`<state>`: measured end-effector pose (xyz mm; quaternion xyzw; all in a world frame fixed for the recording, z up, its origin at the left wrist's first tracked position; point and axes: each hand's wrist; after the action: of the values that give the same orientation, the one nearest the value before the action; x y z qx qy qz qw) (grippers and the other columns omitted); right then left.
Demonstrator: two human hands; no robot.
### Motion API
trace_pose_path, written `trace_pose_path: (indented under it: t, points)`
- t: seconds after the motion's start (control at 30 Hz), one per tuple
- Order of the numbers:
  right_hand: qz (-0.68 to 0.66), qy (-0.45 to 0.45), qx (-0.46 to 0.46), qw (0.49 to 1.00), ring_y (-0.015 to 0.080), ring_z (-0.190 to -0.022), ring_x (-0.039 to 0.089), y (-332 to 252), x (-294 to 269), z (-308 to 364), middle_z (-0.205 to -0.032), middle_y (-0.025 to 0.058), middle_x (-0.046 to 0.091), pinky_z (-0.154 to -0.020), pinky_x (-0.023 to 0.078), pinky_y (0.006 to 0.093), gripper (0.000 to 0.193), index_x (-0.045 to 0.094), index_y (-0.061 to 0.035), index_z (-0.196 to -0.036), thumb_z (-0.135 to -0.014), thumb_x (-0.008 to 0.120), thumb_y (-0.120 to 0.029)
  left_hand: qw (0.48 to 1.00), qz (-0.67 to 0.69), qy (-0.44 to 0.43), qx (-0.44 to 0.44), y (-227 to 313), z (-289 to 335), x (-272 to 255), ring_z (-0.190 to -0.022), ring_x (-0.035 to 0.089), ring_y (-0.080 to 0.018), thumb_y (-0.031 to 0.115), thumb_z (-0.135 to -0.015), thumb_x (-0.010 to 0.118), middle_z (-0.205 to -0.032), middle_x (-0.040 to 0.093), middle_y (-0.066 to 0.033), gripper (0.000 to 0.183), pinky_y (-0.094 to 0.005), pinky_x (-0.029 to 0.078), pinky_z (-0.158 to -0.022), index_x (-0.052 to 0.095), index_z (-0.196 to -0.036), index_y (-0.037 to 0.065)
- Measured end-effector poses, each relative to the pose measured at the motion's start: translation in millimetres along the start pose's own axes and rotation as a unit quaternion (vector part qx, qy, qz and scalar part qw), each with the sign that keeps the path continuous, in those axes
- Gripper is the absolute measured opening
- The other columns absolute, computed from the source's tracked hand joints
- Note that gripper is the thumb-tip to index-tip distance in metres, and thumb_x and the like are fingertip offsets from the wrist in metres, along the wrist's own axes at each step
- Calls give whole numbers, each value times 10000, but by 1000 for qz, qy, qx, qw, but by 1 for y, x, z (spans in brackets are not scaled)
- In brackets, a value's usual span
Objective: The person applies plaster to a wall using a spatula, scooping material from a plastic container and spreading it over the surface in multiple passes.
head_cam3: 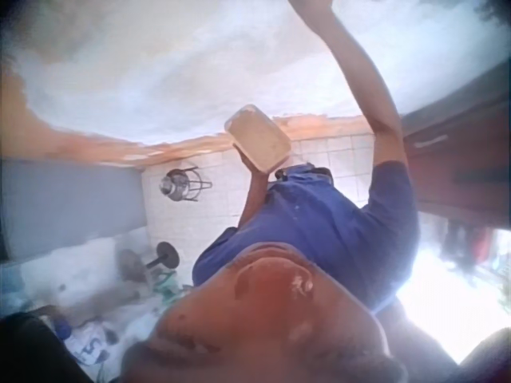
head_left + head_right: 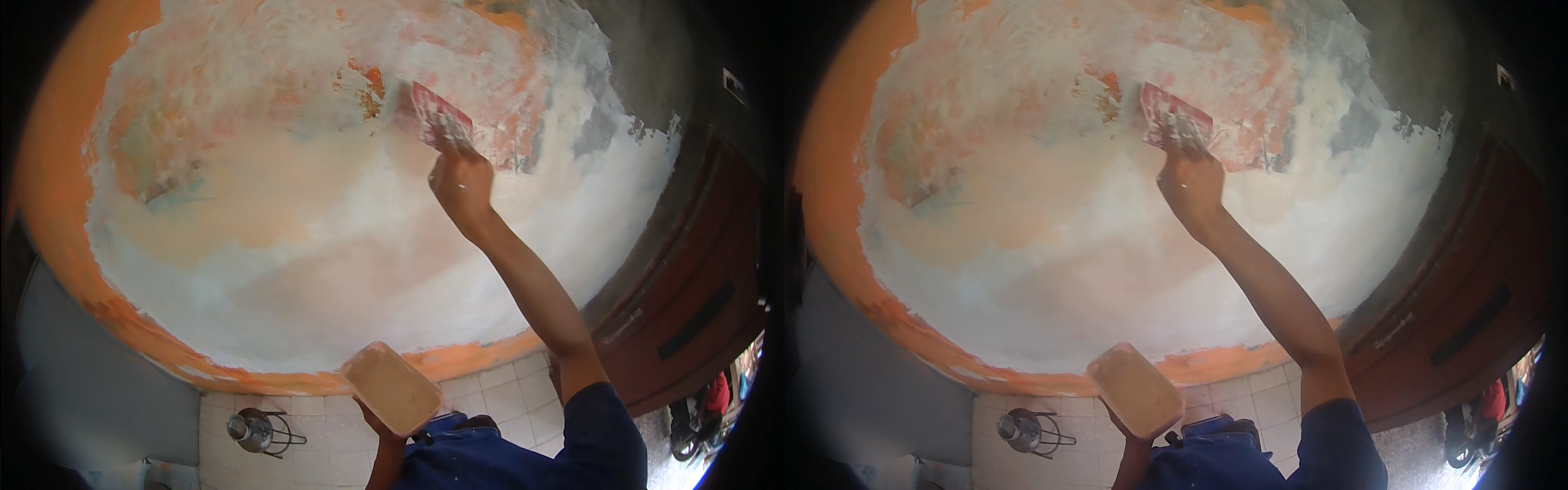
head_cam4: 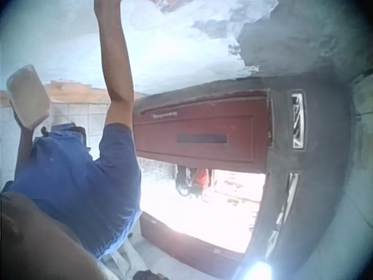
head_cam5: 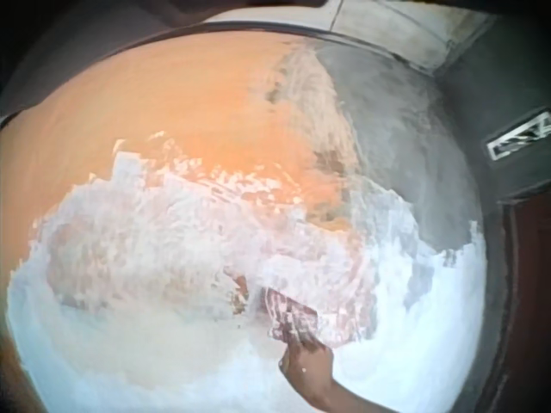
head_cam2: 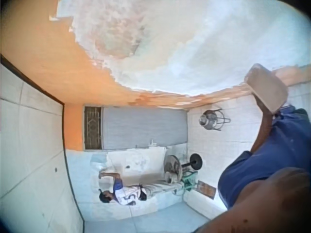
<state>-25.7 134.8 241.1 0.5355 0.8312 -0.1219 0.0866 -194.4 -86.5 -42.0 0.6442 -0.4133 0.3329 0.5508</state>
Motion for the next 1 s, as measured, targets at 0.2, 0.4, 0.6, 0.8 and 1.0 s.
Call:
trace_pose_path:
  t: [0.2,0.4,0.6,0.8,1.0]
  points:
    - [97,-95,-66,989,440,-1199,486,-7,70,25,-1307,337,451,-963,457,449,474,504,102,-1232,-773,512,-14,994,54,88,-19,-9,0,-23,-1256,434,-325,689,-900,271,-1411,397,-89,744,-515,391,-1014,300,-1436,173]
    - [126,-199,-139,962,446,-1166,510,-30,96,133,-1236,331,516,-863,521,416,452,542,115,-1175,-748,540,-35,999,23,40,-7,-13,3,-50,-1199,492,-270,544,-958,325,-1346,445,-119,644,-447,443,-980,256,-1417,97]
    - [-87,-270,-20,959,310,-788,666,-38,35,148,-969,212,658,-628,553,398,375,657,-12,-1019,-652,582,16,940,-313,25,137,4,1,-29,-1254,440,-290,679,-897,285,-1392,406,-131,787,-489,410,-1003,244,-1432,102]
    - [29,102,-20,994,336,-558,581,19,-11,14,-678,172,601,-469,456,394,89,616,-19,-781,-745,544,21,994,38,98,30,0,4,-59,-1284,409,-310,729,-867,248,-1426,379,-120,815,-527,378,-1022,245,-1461,171]
    - [119,-53,-13,991,308,-666,641,73,38,83,-748,184,631,-563,523,398,350,653,-14,-1025,-690,562,26,997,54,51,27,2,-4,-45,-1273,420,-317,684,-866,348,-1413,391,-123,815,-515,372,-1036,236,-1460,138]
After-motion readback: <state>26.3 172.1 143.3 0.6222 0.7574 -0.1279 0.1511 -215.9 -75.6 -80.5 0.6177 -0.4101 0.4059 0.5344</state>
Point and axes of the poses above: each hand's wrist, its own z-axis away from the middle knuckle, its own x-axis out of the palm, y = z × x
